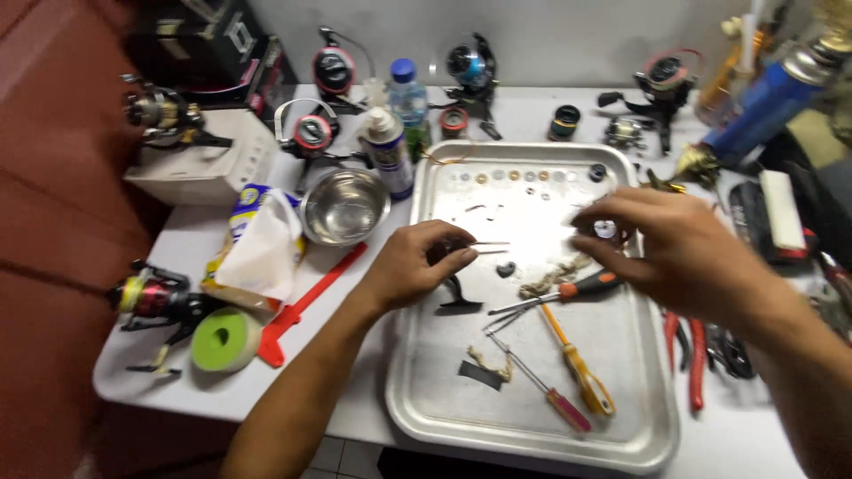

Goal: Assembling and lubricating the internal components of a fishing reel using tools and cleaning supplies

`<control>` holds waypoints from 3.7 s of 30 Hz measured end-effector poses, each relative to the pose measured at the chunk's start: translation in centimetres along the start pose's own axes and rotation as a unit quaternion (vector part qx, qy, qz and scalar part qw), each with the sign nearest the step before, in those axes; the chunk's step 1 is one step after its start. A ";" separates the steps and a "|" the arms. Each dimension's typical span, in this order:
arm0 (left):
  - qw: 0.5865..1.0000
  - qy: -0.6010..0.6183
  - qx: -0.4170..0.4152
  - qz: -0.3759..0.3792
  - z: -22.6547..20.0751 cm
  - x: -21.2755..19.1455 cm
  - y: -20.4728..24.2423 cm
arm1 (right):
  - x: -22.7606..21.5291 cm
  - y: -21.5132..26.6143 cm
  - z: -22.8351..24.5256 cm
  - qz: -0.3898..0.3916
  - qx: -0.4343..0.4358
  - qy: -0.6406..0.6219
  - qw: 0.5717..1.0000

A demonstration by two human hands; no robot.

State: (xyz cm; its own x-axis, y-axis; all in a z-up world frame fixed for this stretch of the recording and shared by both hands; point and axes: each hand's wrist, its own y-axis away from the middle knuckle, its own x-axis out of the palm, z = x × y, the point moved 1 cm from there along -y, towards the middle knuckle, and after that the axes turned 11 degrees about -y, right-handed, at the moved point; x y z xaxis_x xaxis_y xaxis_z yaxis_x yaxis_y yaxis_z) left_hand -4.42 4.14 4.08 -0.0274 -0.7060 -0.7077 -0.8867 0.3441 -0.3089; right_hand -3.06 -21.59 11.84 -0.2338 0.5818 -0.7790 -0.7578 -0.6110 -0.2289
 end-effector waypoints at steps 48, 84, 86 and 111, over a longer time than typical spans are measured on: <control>0.968 0.039 -0.205 0.138 -4.2 5.4 -2.5 | 4.6 1.6 -0.5 -0.149 -0.177 -0.111 0.966; 0.978 0.194 0.076 0.013 -3.5 6.5 0.4 | 8.8 2.9 -2.3 -0.200 -0.258 -0.086 0.941; 0.978 0.201 0.060 0.011 -3.1 6.8 0.5 | 8.5 2.7 -1.6 -0.197 -0.258 -0.087 0.942; 0.961 0.162 0.171 -0.143 -3.3 6.1 -0.1 | 7.2 3.3 -5.0 -0.287 0.042 -0.419 0.860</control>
State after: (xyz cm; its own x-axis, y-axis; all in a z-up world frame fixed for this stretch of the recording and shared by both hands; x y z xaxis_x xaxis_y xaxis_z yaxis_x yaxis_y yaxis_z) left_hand -6.03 -2.26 1.84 0.0029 -0.9388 -0.3445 -0.6774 0.2516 -0.6912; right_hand -4.18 -22.06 2.58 -0.1371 0.9790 0.1511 -0.9277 -0.0734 -0.3659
